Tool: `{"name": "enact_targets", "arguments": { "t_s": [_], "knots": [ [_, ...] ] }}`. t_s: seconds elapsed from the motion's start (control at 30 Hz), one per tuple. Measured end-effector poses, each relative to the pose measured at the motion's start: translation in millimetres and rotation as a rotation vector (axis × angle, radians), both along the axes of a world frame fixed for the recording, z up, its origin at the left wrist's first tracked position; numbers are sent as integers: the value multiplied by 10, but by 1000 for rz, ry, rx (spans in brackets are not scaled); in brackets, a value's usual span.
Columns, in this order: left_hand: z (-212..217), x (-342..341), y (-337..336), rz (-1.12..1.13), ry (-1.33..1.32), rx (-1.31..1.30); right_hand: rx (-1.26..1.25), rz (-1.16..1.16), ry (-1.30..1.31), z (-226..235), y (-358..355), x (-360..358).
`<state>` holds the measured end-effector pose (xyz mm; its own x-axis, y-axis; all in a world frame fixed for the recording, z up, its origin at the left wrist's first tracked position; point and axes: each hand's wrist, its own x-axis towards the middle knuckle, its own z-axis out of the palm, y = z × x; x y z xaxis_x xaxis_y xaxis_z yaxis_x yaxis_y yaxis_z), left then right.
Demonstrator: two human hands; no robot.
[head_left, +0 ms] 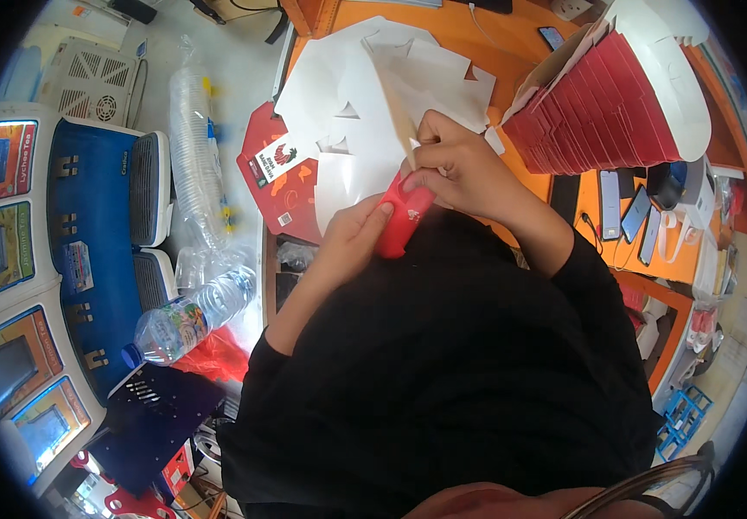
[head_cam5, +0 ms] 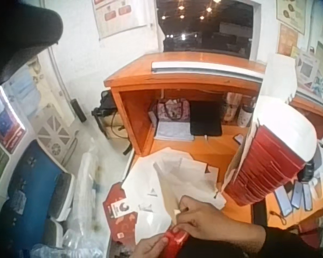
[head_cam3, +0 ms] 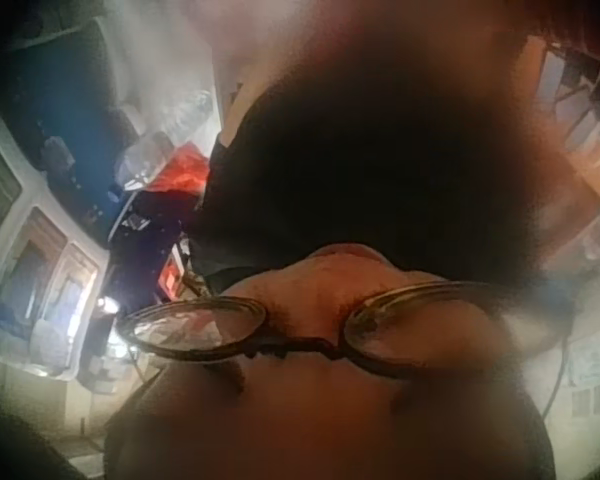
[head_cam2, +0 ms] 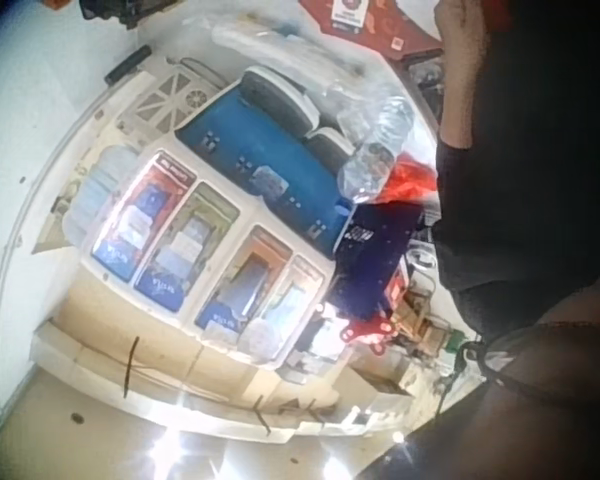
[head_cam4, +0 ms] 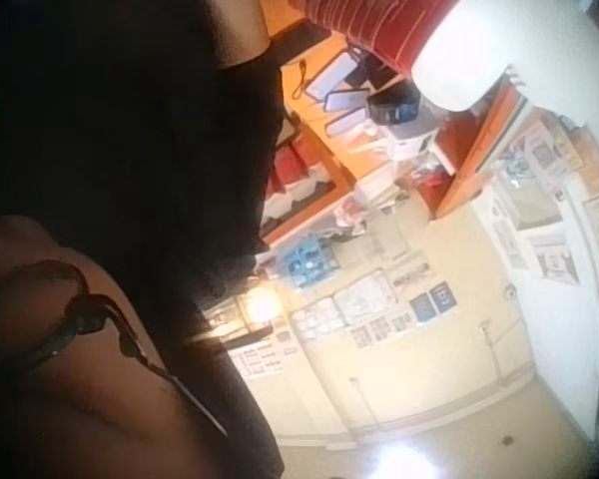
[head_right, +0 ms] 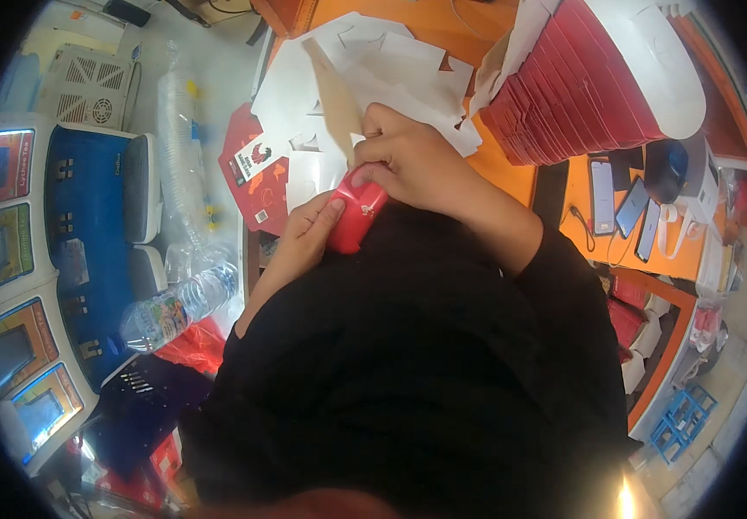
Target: The person folds multiple flat cardboard pieces into three-dimensional boxes and stacks them on a table by hand.
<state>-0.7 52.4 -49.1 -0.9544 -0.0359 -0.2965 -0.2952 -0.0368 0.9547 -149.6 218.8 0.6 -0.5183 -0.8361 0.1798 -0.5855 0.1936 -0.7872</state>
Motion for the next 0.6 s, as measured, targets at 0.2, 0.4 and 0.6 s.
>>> {"name": "enact_targets", "arguments": {
  "t_s": [0.2, 0.4, 0.6],
  "knots": [
    [127, -23, 29, -28, -13, 84, -160, -54, -132, -51, -20, 32],
    [94, -5, -12, -147, -42, -14, 3, 255, -19, -38, 49, 20],
    [174, -4, 91, 71, 168, -160, -158, -173, -137, -122, 28, 201]
  ]
}}
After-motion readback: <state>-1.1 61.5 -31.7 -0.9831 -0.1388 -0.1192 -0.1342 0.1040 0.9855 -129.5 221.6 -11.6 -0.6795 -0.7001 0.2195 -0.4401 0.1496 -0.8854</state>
